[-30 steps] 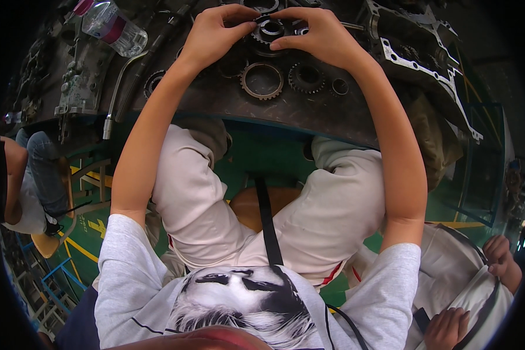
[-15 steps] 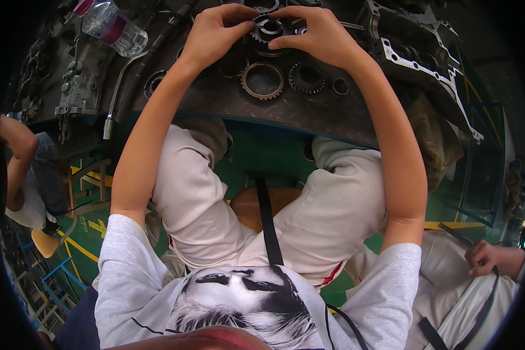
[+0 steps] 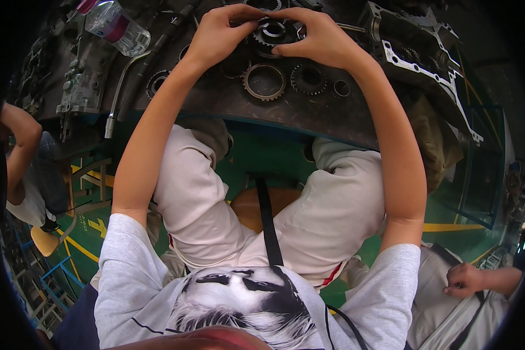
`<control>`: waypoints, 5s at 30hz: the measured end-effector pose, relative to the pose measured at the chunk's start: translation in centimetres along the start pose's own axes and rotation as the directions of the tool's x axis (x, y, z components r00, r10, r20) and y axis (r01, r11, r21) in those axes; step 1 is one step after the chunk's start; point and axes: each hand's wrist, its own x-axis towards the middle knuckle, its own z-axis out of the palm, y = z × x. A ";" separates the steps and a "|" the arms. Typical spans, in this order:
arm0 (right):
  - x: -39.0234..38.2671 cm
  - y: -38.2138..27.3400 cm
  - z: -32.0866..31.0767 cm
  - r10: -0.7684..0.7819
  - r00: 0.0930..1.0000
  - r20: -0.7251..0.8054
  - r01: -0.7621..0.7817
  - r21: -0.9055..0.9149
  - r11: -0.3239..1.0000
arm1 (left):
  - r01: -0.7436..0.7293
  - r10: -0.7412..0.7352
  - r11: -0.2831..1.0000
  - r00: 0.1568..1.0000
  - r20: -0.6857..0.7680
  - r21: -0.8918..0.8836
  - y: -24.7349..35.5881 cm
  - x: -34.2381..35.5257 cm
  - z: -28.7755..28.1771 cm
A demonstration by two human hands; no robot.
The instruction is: The person picks up and holds various gears and bearing components by hand, turning them over and aligning different parts together over a workbench.
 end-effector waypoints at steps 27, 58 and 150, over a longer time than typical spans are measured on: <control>0.2 -2.5 -0.3 0.151 0.988 0.036 -0.153 0.051 0.987 | -0.040 0.037 0.996 0.999 0.036 0.078 -2.6 -0.6 -1.9; -1.0 -2.3 -0.3 0.176 0.984 -0.022 -0.177 -0.038 0.983 | -0.079 0.102 0.984 0.985 -0.140 0.159 0.6 -0.7 -0.8; 0.1 -11.3 0.0 -0.172 0.841 -0.512 0.153 -0.080 0.985 | 0.332 0.118 -0.273 0.943 0.311 -0.903 6.5 -5.4 0.0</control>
